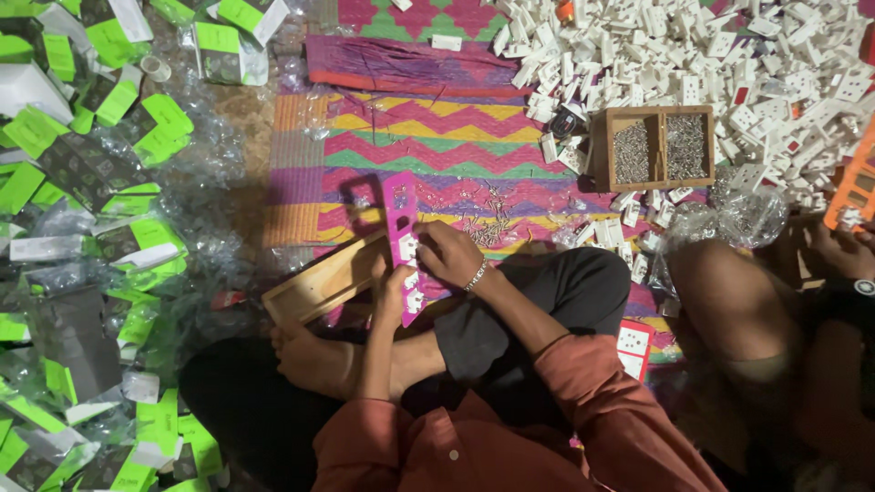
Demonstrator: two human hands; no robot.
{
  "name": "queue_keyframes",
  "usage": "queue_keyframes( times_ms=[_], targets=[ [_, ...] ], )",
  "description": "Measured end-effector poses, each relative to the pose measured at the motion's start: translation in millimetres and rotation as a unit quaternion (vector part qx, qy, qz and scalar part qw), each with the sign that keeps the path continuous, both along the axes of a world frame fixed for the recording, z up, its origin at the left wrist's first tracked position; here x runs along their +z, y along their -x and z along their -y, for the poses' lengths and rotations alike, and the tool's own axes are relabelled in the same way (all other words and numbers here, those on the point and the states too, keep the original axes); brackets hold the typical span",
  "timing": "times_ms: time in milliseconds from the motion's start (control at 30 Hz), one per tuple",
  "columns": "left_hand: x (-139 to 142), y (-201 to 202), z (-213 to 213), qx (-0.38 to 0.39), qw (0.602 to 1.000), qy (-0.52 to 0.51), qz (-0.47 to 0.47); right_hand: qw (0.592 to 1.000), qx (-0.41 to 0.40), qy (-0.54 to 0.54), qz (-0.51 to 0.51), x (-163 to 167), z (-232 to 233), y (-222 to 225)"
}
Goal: The person sits on the floor and assembles white electrical sockets into a pink plastic holder. They pick up small metal screws and fasten each socket into place one by one, occasionally adjusting the holder and checking alignment.
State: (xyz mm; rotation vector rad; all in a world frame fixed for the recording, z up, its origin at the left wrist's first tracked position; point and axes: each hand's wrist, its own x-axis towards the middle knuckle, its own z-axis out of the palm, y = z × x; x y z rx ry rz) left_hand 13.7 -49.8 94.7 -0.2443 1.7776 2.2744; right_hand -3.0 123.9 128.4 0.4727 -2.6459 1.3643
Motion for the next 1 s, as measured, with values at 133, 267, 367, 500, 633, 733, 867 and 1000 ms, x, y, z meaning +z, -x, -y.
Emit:
queue_keyframes(
  times_ms=[133, 267, 367, 500, 633, 733, 867, 1000],
  targets=[
    [-8, -4, 0, 0.006, 1.000, 0.003, -0.008, 1.000, 0.010, 0.009, -0.013, 4, 3, 3],
    [-35, -7, 0, 0.023, 0.998, 0.013, 0.063, 0.998, -0.021, 0.034, 0.058, -5, 4, -1],
    [-61, -7, 2, 0.061, 0.992, -0.074, 0.083, 0.998, 0.004, 0.010, 0.062, -11, 1, -3],
    [-80, -7, 7, 0.035, 0.938, -0.242, 0.245, 0.998, 0.016, -0.008, 0.058, -7, -1, -5],
    [-79, -9, 11, 0.026, 0.937, -0.261, 0.230, 1.000, 0.009, 0.023, -0.004, 7, 1, -4],
    [-77, -8, 10, 0.022, 0.935, -0.260, 0.242, 0.999, 0.032, 0.012, -0.010, 14, 1, -4],
    [-74, -7, 9, 0.024, 0.931, -0.279, 0.232, 0.996, 0.061, -0.055, 0.022, 14, -2, -3],
    [-75, -6, 11, 0.023, 0.921, -0.307, 0.239, 0.998, 0.036, -0.047, -0.004, 13, -2, -2]
  ],
)
